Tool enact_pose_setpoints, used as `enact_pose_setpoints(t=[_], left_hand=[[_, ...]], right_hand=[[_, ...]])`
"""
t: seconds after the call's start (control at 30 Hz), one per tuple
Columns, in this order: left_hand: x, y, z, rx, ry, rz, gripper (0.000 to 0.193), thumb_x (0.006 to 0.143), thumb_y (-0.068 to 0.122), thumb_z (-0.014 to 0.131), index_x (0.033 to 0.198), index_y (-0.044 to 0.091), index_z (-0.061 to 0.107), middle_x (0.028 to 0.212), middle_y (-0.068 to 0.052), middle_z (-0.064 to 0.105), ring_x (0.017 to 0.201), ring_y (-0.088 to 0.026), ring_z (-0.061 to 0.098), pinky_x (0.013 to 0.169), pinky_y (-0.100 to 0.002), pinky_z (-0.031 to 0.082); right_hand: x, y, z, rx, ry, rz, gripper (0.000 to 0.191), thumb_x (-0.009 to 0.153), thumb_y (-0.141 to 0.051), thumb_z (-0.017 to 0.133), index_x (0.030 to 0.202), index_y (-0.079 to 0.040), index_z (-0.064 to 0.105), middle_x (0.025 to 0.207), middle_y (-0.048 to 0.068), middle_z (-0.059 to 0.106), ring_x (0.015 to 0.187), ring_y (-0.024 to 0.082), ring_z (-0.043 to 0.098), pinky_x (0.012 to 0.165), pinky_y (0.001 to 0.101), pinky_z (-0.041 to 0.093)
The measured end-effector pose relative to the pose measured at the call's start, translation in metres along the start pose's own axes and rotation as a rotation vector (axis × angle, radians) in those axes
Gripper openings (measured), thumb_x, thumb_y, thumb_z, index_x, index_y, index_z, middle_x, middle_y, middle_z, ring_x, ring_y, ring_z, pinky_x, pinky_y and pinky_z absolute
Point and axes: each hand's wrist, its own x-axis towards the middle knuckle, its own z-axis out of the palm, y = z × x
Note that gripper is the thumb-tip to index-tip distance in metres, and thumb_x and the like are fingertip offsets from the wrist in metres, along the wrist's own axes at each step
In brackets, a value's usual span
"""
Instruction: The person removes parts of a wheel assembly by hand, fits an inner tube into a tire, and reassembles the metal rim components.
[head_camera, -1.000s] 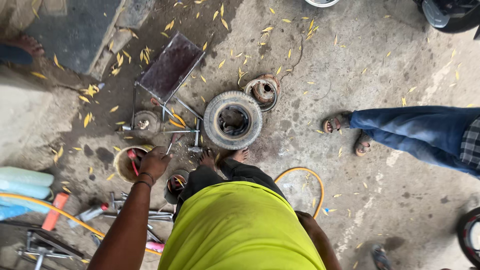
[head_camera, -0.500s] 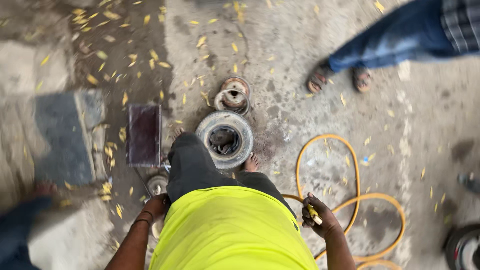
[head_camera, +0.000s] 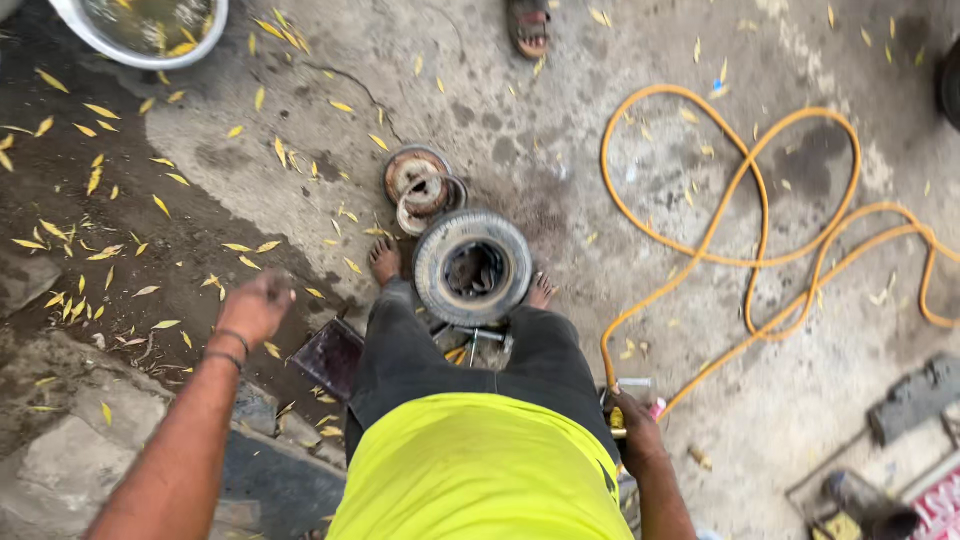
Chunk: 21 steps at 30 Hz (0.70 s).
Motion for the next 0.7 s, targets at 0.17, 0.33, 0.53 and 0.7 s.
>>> enact_pose_setpoints(t=[0.17, 0.33, 0.53, 0.7], left_hand=[[0.030, 0.050, 0.012, 0.227, -0.291, 0.157, 0.037, 0.090, 0.026, 0.065, 0.126, 0.019, 0.067, 0.108, -0.016, 0.077, 0.103, -0.036, 0.073, 0.095, -0.045, 0.058], [-0.009, 0.126, 0.084, 0.220, -0.604, 0.644, 0.029, 0.079, 0.015, 0.067, 0.106, 0.016, 0.075, 0.113, -0.012, 0.074, 0.109, -0.034, 0.069, 0.096, -0.044, 0.054], [-0.074, 0.150, 0.118, 0.732, -0.998, 0.784, 0.025, 0.081, 0.016, 0.068, 0.104, 0.014, 0.078, 0.115, -0.013, 0.073, 0.113, -0.034, 0.067, 0.096, -0.048, 0.053], [-0.098, 0.128, 0.107, 0.782, -0.850, 0.863, 0.015, 0.083, 0.015, 0.065, 0.089, 0.013, 0.080, 0.097, -0.013, 0.076, 0.101, -0.032, 0.071, 0.095, -0.049, 0.051]], right_hand=[[-0.054, 0.052, 0.002, -0.235, 0.126, 0.094, 0.027, 0.092, -0.037, 0.067, 0.089, -0.010, 0.067, 0.073, 0.001, 0.058, 0.064, 0.016, 0.053, 0.056, 0.0312, 0.041], [-0.074, 0.109, 0.029, -0.239, 0.119, 0.082, 0.028, 0.089, -0.037, 0.068, 0.088, -0.009, 0.069, 0.073, 0.002, 0.061, 0.066, 0.016, 0.053, 0.059, 0.0297, 0.040], [-0.081, 0.171, 0.050, -0.352, -0.015, -0.041, 0.032, 0.094, -0.033, 0.070, 0.077, -0.006, 0.064, 0.069, 0.000, 0.056, 0.066, 0.011, 0.049, 0.062, 0.0289, 0.041], [-0.060, 0.195, 0.054, -0.426, -0.086, -0.045, 0.038, 0.094, -0.033, 0.070, 0.070, -0.005, 0.058, 0.064, 0.001, 0.052, 0.062, 0.012, 0.046, 0.058, 0.0304, 0.038]])
